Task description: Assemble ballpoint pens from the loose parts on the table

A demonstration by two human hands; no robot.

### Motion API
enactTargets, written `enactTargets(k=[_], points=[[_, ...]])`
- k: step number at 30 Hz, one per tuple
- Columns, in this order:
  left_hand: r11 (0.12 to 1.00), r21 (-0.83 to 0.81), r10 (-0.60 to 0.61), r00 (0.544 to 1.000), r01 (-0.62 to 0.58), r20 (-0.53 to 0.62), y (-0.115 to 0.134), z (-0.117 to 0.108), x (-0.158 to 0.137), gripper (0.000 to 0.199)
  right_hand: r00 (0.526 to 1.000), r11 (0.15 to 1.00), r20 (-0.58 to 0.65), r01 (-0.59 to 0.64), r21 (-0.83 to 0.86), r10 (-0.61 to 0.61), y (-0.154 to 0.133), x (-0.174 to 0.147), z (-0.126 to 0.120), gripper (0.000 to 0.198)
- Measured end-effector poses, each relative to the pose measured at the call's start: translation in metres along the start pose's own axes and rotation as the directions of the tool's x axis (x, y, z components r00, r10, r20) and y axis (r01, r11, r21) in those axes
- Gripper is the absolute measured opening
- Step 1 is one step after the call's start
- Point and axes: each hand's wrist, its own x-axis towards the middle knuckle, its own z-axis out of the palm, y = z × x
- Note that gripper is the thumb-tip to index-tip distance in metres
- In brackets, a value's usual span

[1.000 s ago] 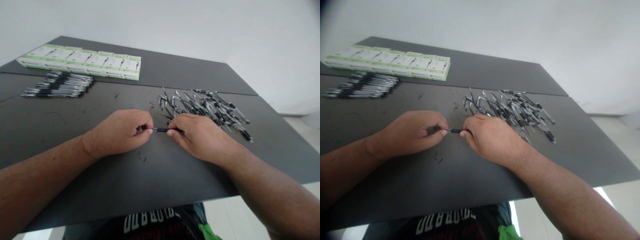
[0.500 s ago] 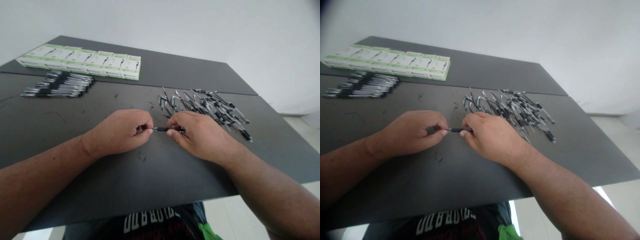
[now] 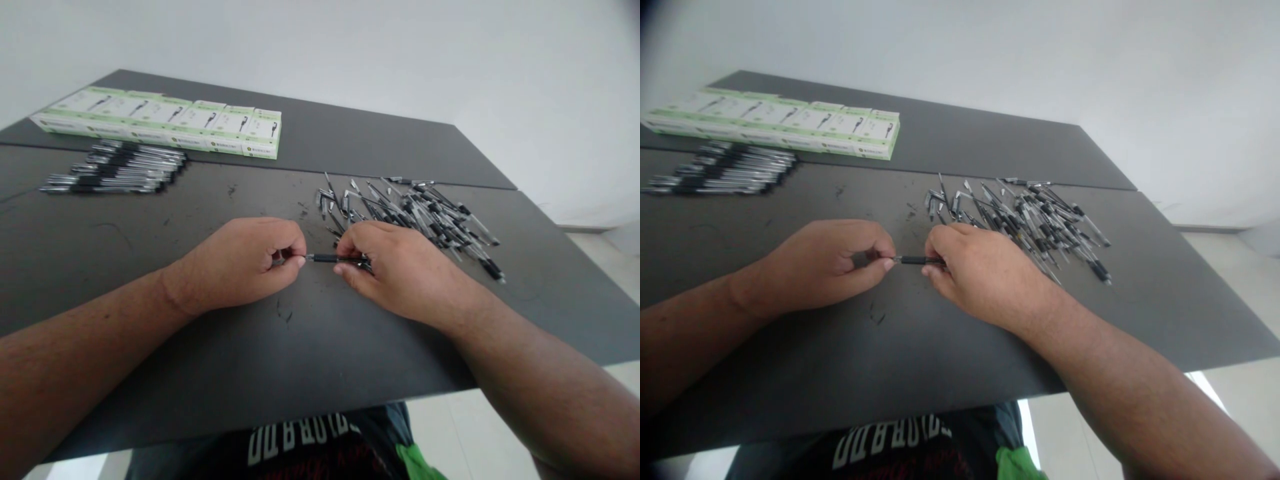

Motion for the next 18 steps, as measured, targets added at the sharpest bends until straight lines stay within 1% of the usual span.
enactTargets(k=[2, 4, 6, 10, 12, 15, 18], points=[[1.000, -0.002, 0.004, 1.000, -0.004, -0.002, -0.0008, 0.0003, 0.0000, 0.017, 1.000, 1.000, 0.023, -0.002, -0.011, 0.002, -0.0006, 0.0003, -0.0001, 0.009], [1.000, -0.002, 0.005, 1.000, -0.005, 0.000, -0.0015, 0.0005, 0.0002, 0.017, 0.999, 1.000, 0.044, 0.005, -0.009, -0.005, -0.0007, 0.0004, 0.0000, 0.016], [1.000, -0.004, 0.004, 1.000, -0.004, 0.002, -0.0016, 0.0008, 0.0007, 0.018, 0.999, 1.000, 0.037, 0.015, 0.001, -0.015, -0.0002, 0.0001, 0.0003, 0.020], [1.000, -0.003, 0.000, 1.000, 0.000, 0.008, -0.0006, 0.0008, 0.0007, 0.018, 1.000, 1.000, -0.003, 0.011, 0.003, -0.011, 0.0010, -0.0003, 0.0002, 0.013], [1.000, 0.000, -0.001, 1.000, 0.001, 0.010, -0.0006, 0.0006, 0.0000, 0.018, 1.000, 1.000, 0.012, -0.002, -0.011, 0.002, 0.0008, 0.0002, -0.0003, 0.011], [1.000, 0.001, 0.006, 1.000, -0.006, 0.007, -0.0019, 0.0006, -0.0009, 0.018, 0.999, 1.000, 0.051, -0.001, -0.019, 0.002, 0.0001, 0.0011, -0.0009, 0.017], [1.000, -0.001, 0.010, 1.000, -0.010, 0.007, -0.0028, 0.0013, -0.0005, 0.018, 0.999, 1.000, 0.039, 0.010, 0.000, -0.010, 0.0000, 0.0010, -0.0009, 0.019]])
